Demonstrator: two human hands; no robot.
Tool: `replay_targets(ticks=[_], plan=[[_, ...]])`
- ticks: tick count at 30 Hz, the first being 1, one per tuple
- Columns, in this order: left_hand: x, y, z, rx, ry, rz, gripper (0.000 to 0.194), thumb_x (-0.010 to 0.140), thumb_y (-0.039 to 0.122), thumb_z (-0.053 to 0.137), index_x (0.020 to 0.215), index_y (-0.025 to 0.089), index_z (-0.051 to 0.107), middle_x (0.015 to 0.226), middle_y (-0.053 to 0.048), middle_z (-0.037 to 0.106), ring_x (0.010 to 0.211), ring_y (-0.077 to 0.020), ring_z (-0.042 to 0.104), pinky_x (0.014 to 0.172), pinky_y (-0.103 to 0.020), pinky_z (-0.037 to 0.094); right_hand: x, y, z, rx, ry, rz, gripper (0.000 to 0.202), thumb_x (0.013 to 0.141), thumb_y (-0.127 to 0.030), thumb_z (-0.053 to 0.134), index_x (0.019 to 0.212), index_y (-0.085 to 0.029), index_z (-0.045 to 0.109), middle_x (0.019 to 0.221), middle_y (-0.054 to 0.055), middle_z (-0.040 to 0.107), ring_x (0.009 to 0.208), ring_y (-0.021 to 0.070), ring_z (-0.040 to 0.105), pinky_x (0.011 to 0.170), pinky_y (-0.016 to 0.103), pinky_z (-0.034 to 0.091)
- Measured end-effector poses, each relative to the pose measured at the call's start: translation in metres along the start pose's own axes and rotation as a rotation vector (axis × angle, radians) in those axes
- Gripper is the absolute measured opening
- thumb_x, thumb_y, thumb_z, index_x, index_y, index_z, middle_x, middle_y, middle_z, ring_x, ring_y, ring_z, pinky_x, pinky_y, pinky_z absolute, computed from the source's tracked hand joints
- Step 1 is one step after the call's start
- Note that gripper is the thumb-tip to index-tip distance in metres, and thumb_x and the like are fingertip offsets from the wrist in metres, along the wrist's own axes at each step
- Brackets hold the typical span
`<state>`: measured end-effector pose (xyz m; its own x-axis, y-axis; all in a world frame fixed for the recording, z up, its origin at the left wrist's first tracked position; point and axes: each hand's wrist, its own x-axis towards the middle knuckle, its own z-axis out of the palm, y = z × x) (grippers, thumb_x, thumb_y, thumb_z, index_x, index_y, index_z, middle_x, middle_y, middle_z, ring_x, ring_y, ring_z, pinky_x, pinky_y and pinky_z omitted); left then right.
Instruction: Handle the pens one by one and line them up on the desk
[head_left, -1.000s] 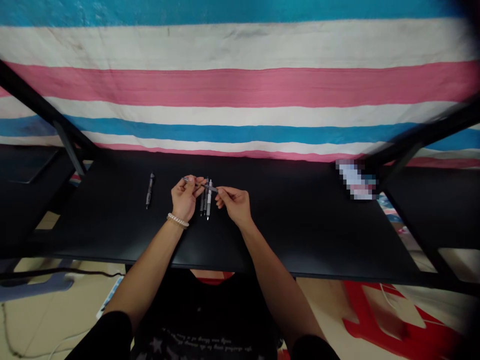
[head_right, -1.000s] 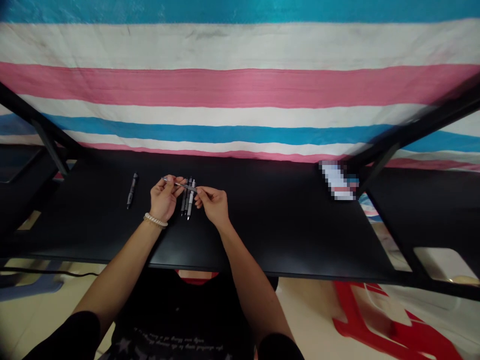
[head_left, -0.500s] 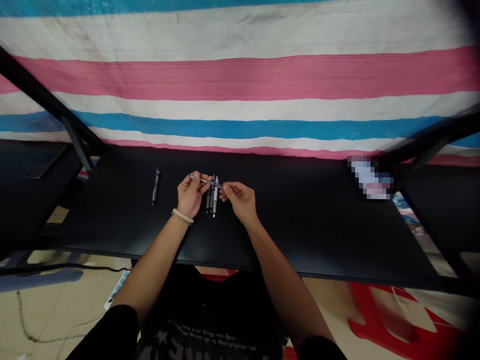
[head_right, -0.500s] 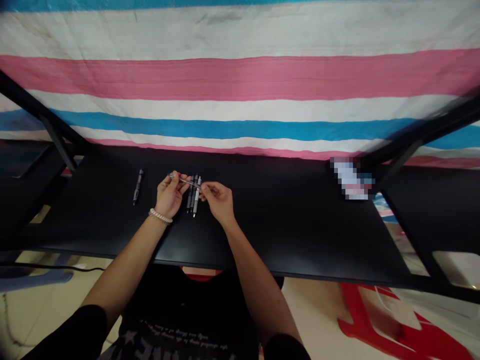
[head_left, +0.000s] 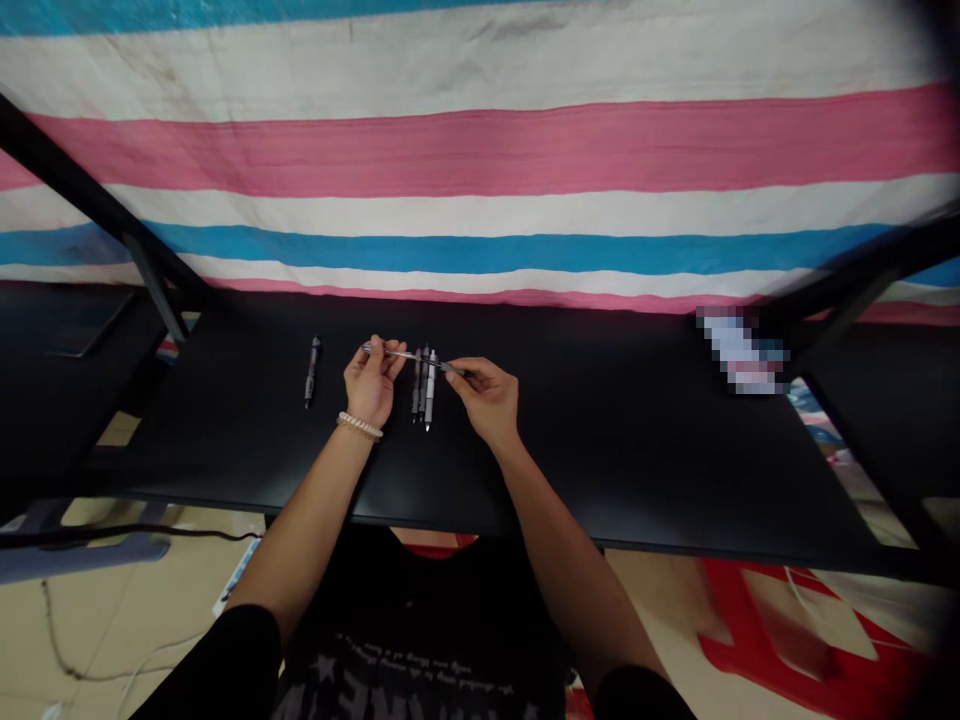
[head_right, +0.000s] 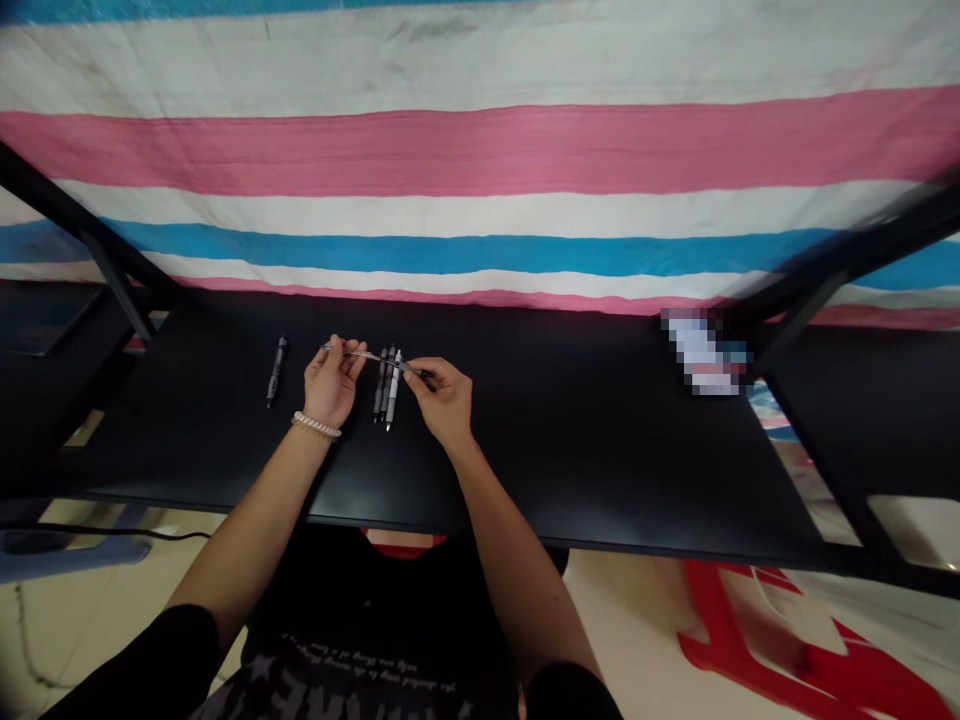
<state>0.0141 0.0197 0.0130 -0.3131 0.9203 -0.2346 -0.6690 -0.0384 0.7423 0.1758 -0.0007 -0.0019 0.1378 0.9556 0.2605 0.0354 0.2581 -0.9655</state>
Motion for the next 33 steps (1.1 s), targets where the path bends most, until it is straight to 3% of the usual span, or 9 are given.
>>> replay_targets(ticks=[5, 9, 13, 15, 18, 22, 27, 31, 33], plan=[[-0.009, -0.007, 0.003, 0.038, -0.151, -0.077, 0.026, 0.080, 0.034, 0.083, 0.085, 0.017, 0.064, 0.082, -0.001, 0.073, 0.082, -0.0144, 0.074, 0.084, -0.029, 0.057, -0.004, -0.001, 0.003, -0.047, -0.004, -0.039, 0.016, 0.079, -0.036, 0.078, 0.085, -0.022, 0.078, 0.094, 0.006, 0.078, 0.085, 0.0192, 0.075, 0.078, 0.034, 0.062], [-0.013, -0.009, 0.005, 0.048, -0.177, -0.077, 0.027, 0.081, 0.035, 0.083, 0.086, 0.017, 0.065, 0.083, -0.002, 0.073, 0.081, -0.0144, 0.074, 0.083, -0.029, 0.057, -0.007, -0.001, 0.006, -0.035, -0.078, 0.154, 0.035, 0.088, -0.053, 0.067, 0.090, -0.019, 0.076, 0.073, 0.005, 0.074, 0.061, 0.0161, 0.070, 0.058, 0.030, 0.060], [-0.008, -0.006, 0.004, 0.038, -0.124, -0.048, 0.027, 0.080, 0.037, 0.083, 0.086, 0.017, 0.065, 0.083, -0.002, 0.073, 0.083, -0.0146, 0.074, 0.083, -0.029, 0.056, -0.005, 0.001, 0.004, -0.026, -0.137, 0.085, 0.044, 0.079, -0.052, 0.076, 0.113, -0.023, 0.069, 0.098, 0.006, 0.075, 0.081, 0.0180, 0.074, 0.072, 0.032, 0.063], [-0.006, -0.004, 0.003, 0.039, -0.099, -0.042, 0.028, 0.080, 0.037, 0.083, 0.085, 0.017, 0.064, 0.083, -0.002, 0.073, 0.084, -0.0145, 0.074, 0.084, -0.029, 0.055, -0.004, 0.002, 0.002, -0.046, -0.155, 0.050, 0.036, 0.082, -0.049, 0.074, 0.105, -0.022, 0.071, 0.094, 0.005, 0.075, 0.078, 0.0169, 0.073, 0.073, 0.032, 0.062], [-0.006, -0.003, 0.002, 0.046, -0.110, -0.039, 0.028, 0.080, 0.037, 0.083, 0.085, 0.017, 0.064, 0.084, -0.002, 0.073, 0.084, -0.0148, 0.074, 0.086, -0.030, 0.055, -0.004, 0.000, 0.001, -0.088, -0.173, 0.113, 0.032, 0.088, -0.051, 0.066, 0.091, -0.020, 0.072, 0.072, 0.003, 0.071, 0.059, 0.0140, 0.067, 0.058, 0.028, 0.057], [-0.007, -0.003, 0.002, 0.046, -0.117, -0.038, 0.029, 0.079, 0.037, 0.084, 0.086, 0.017, 0.064, 0.084, -0.002, 0.073, 0.084, -0.0151, 0.074, 0.086, -0.030, 0.055, -0.003, -0.004, -0.001, -0.087, -0.135, 0.104, 0.033, 0.084, -0.052, 0.071, 0.090, -0.019, 0.072, 0.074, 0.003, 0.071, 0.059, 0.0138, 0.067, 0.055, 0.026, 0.055], [-0.008, -0.005, 0.002, 0.041, -0.141, -0.037, 0.031, 0.077, 0.037, 0.085, 0.087, 0.017, 0.064, 0.083, -0.002, 0.073, 0.084, -0.0156, 0.074, 0.084, -0.030, 0.055, -0.002, -0.003, -0.003, -0.130, -0.120, 0.142, 0.040, 0.083, -0.058, 0.070, 0.088, -0.018, 0.073, 0.066, 0.002, 0.069, 0.051, 0.0124, 0.063, 0.049, 0.024, 0.050], [-0.009, -0.004, 0.004, 0.033, -0.146, -0.048, 0.028, 0.079, 0.037, 0.084, 0.086, 0.017, 0.065, 0.085, -0.002, 0.073, 0.084, -0.0158, 0.073, 0.082, -0.029, 0.055, -0.001, -0.006, -0.004, -0.152, -0.210, 0.203, 0.053, 0.090, -0.065, 0.057, 0.072, -0.017, 0.068, 0.051, -0.001, 0.060, 0.038, 0.0088, 0.052, 0.040, 0.022, 0.039], [-0.008, 0.000, 0.005, 0.023, -0.140, -0.059, 0.025, 0.082, 0.036, 0.081, 0.090, 0.018, 0.066, 0.084, -0.001, 0.071, 0.081, -0.0138, 0.071, 0.077, -0.027, 0.054, -0.001, -0.008, -0.004, -0.115, -0.226, 0.197, 0.055, 0.089, -0.069, 0.056, 0.073, -0.018, 0.068, 0.053, 0.000, 0.062, 0.041, 0.0092, 0.054, 0.042, 0.022, 0.041]])
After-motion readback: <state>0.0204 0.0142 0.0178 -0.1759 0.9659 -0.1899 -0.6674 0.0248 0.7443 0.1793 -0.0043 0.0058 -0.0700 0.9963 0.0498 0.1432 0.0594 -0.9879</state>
